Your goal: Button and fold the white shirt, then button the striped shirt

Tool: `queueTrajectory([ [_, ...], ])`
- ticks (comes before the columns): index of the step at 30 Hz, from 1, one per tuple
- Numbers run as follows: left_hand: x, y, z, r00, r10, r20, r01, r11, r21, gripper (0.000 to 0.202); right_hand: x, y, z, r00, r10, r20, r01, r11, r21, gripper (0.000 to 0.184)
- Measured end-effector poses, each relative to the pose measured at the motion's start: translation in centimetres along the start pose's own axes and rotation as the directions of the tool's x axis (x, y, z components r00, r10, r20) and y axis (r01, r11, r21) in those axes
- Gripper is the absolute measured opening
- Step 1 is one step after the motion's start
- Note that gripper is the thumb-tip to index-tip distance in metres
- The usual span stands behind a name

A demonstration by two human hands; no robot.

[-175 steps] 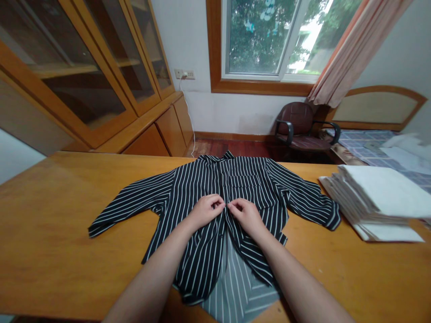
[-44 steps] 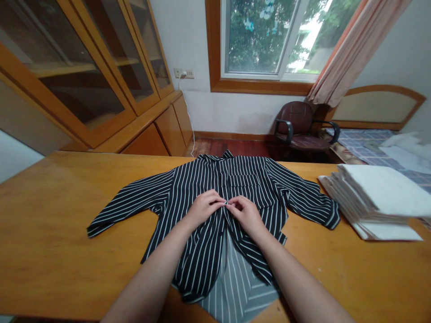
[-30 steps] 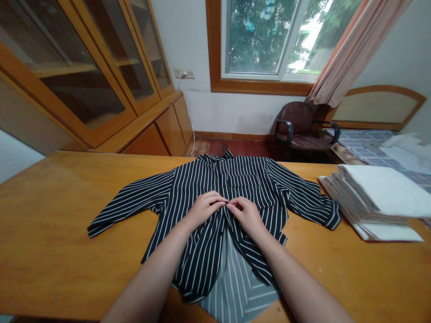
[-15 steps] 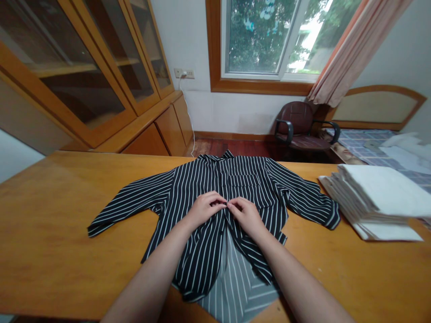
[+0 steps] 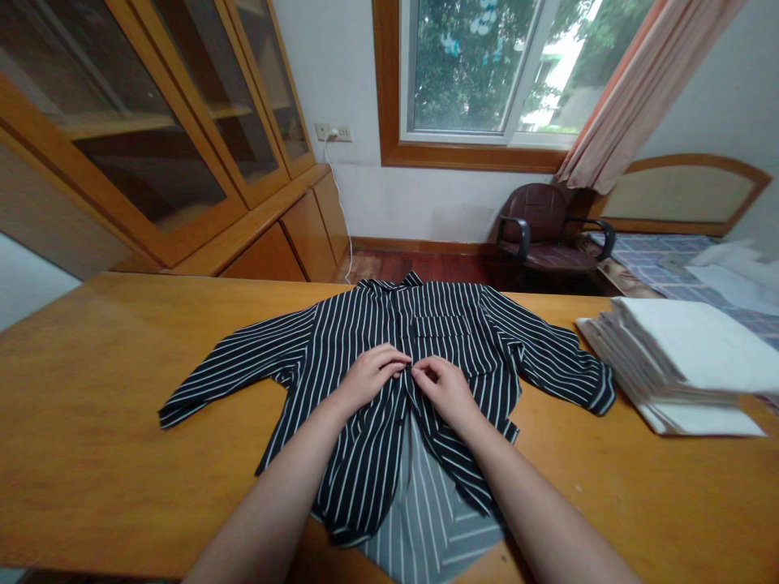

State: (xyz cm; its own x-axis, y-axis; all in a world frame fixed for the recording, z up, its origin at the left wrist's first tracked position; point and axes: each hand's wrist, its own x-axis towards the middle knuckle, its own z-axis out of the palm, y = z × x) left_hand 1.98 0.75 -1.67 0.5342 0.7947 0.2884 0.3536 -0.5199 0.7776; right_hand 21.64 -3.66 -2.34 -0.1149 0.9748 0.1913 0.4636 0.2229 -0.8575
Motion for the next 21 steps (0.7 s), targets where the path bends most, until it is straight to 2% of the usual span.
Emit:
queueTrajectory([
  [3,-0.1,-0.1,0.1,0.997,-0.070,-0.019,0.070,0.997,-0.023,0.025,0.0,0.0,0.0,1.000,-0.004,-0.005,0.004,1.000,-0.003,0.012],
  [6,-0.1,-0.1,0.1,0.994,-0.097,-0.048,0.100,0.994,0.049,0.023,-0.1,-0.1,0.0,1.000,-0.005,-0.008,0.006,1.000,0.012,0.012],
  [10,-0.2,-0.3,0.2,0.997,-0.049,-0.054,0.059,0.980,0.192,0.021,0.0,-0.2,-0.1,0.999,-0.003,-0.037,0.003,1.000,0.016,0.011],
  [14,-0.3,-0.8,0.0,0.999,-0.002,-0.049,0.019,0.942,0.336,0.023,-0.1,-0.3,0.0,0.999,-0.035,-0.004,0.035,0.999,-0.028,0.022],
  [17,-0.3,-1.1,-0.3,0.998,-0.012,-0.062,0.035,0.925,0.379,0.025,-0.2,-0.3,0.0,0.996,-0.068,0.055,0.072,0.994,-0.086,0.026],
  [21,-0.4,-1.5,-0.6,0.997,-0.019,-0.077,0.047,0.924,0.380,0.024,-0.3,-0.4,0.1,0.992,-0.081,0.094,0.093,0.986,-0.135,0.021],
])
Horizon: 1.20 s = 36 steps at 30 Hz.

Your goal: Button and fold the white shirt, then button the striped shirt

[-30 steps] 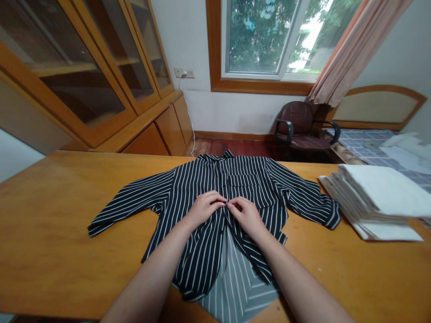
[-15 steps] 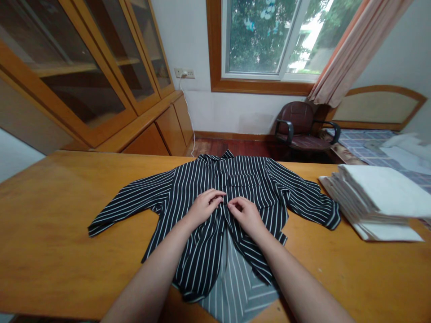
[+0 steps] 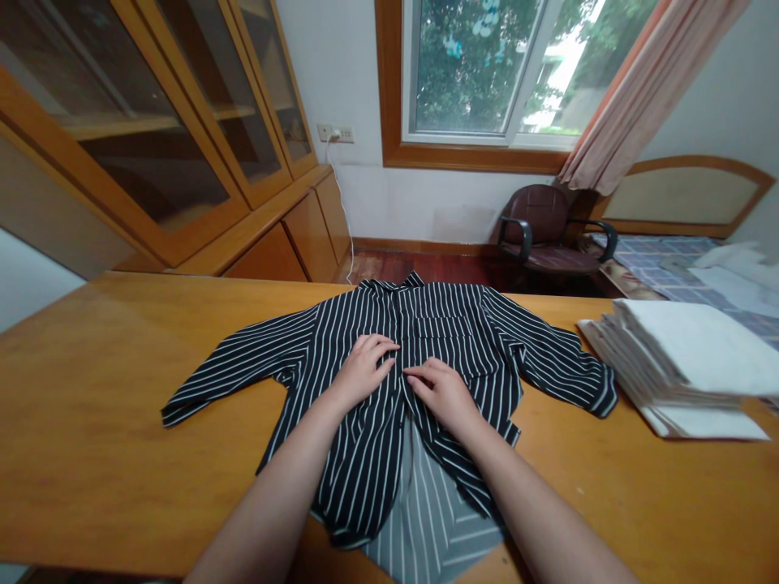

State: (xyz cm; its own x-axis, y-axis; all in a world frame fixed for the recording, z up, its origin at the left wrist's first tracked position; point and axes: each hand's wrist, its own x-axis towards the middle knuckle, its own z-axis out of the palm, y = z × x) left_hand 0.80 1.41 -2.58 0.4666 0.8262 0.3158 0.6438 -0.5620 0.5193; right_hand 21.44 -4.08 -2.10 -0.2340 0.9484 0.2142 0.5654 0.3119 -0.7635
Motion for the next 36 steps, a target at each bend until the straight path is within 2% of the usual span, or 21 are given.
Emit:
queueTrajectory([
  [18,0.00,-0.14,0.27,1.000,0.007,-0.020,-0.006,1.000,0.004,0.021,0.20,-0.12,0.31,0.999,0.033,0.038,-0.024,0.979,-0.203,0.007],
  [36,-0.14,-0.23,0.28,1.000,0.008,-0.007,-0.008,1.000,-0.007,0.020,0.33,0.00,0.10,0.999,0.035,0.018,-0.033,0.990,-0.137,0.015],
])
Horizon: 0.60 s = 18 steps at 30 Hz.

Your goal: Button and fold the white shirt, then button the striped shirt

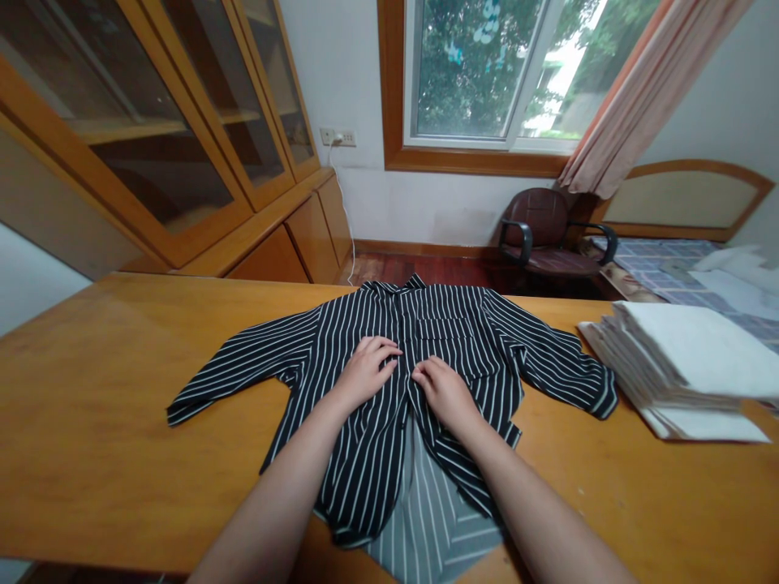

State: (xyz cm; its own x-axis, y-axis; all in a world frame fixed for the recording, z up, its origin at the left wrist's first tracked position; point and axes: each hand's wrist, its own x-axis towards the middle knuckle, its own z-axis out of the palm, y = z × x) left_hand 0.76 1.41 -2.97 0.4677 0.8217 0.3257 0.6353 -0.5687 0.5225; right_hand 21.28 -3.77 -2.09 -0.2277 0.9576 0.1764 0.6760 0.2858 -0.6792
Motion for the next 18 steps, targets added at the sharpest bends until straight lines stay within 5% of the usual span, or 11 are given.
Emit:
queueTrajectory([
  [18,-0.13,-0.03,0.00,1.000,-0.011,-0.004,0.011,1.000,-0.005,0.019,-0.26,0.39,-0.25,0.988,0.010,-0.155,0.020,0.981,0.191,0.021],
])
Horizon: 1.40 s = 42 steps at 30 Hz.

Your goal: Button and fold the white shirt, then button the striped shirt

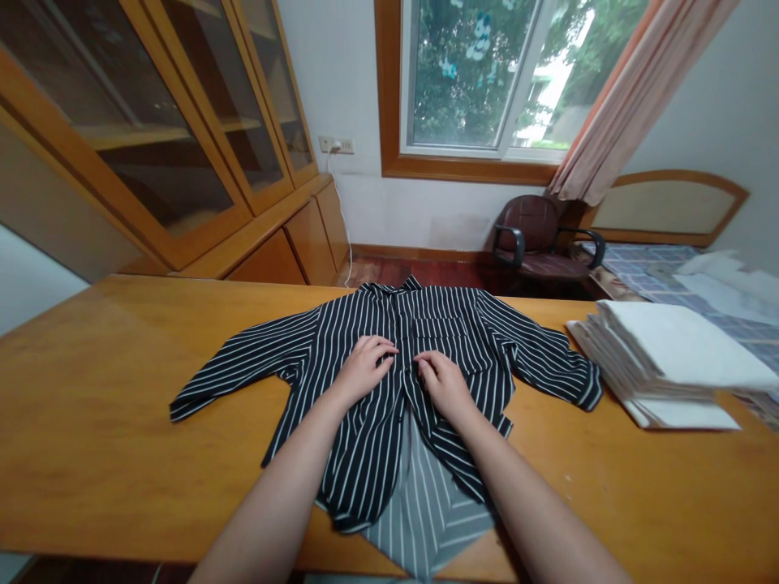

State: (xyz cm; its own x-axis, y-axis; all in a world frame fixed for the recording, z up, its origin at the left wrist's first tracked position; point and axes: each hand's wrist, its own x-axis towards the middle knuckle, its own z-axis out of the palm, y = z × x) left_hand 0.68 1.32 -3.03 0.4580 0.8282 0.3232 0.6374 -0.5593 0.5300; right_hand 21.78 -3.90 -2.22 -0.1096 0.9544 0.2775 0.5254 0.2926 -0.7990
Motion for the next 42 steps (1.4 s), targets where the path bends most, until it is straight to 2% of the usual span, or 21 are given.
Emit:
queueTrajectory([
  [7,-0.17,0.22,-0.13,1.000,-0.005,-0.014,0.004,1.000,-0.012,0.020,0.00,0.02,-0.07,1.000,-0.018,-0.003,0.018,1.000,0.000,0.018],
  [19,-0.20,-0.06,-0.13,0.999,-0.001,-0.036,0.000,0.999,-0.043,0.020,-0.19,-0.30,-0.14,1.000,0.022,0.014,-0.022,1.000,0.008,0.017],
  [42,-0.06,-0.19,-0.33,1.000,-0.005,-0.018,0.003,0.998,-0.059,0.019,-0.18,-0.69,-0.31,0.997,-0.002,0.080,0.003,1.000,-0.020,0.016],
])
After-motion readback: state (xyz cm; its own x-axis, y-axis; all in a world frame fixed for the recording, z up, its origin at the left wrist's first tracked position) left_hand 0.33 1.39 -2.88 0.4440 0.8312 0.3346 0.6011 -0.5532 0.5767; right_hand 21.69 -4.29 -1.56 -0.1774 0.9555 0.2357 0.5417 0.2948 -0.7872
